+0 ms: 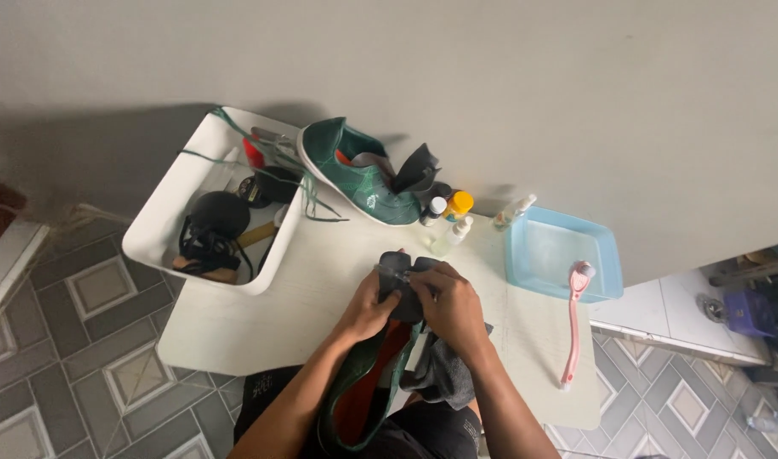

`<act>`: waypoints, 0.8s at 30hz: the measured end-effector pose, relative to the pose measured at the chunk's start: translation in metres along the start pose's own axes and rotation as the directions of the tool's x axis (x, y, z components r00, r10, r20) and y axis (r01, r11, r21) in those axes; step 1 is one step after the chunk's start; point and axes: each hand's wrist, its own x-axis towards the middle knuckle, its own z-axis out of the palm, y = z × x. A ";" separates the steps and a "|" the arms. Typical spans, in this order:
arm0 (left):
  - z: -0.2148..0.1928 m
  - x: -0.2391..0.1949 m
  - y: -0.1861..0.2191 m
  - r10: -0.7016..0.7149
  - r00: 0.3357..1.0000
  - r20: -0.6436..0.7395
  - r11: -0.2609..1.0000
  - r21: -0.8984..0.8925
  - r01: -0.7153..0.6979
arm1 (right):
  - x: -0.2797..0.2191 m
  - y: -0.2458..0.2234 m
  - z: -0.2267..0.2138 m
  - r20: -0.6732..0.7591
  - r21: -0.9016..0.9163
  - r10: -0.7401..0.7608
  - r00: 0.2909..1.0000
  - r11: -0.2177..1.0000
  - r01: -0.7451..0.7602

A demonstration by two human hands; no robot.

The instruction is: The person cleans a green sneaker by applying liquid cleaner to the insole and scrubbing with a toothbrush, then wiping the insole and upper with a cloth. The person repeatedly dips the brush in water and scrubs the insole, then wipes the shoe with a cloth.

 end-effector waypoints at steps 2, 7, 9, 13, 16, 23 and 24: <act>-0.001 0.002 -0.009 0.012 1.000 0.025 1.000 0.004 -0.012 | 0.001 0.015 0.003 -0.040 -0.021 0.012 0.999 1.000 -0.013; -0.003 0.006 -0.024 -0.003 1.000 -0.003 1.000 -0.027 0.003 | -0.003 0.023 -0.004 0.146 0.051 -0.006 0.989 0.999 -0.001; 0.000 0.007 -0.034 -0.091 0.996 0.012 0.991 -0.099 0.092 | 0.004 0.047 0.003 0.056 -0.001 0.013 0.998 1.000 -0.013; -0.001 0.008 -0.072 -0.095 0.995 -0.010 0.857 -0.509 0.077 | -0.003 0.038 -0.010 0.357 -0.038 -0.090 0.930 0.993 0.110; -0.003 0.004 -0.090 -0.188 0.981 -0.047 0.797 -0.591 0.124 | -0.003 0.053 0.003 0.041 0.000 -0.115 0.993 0.993 0.115; -0.011 0.004 -0.121 -0.281 0.957 -0.070 0.783 -0.594 0.186 | -0.006 0.042 0.005 0.222 -0.027 -0.039 0.974 0.999 0.046; -0.006 0.005 -0.112 -0.301 0.948 -0.102 0.742 -0.650 0.166 | -0.006 0.042 0.005 0.110 0.005 -0.054 0.992 0.999 0.053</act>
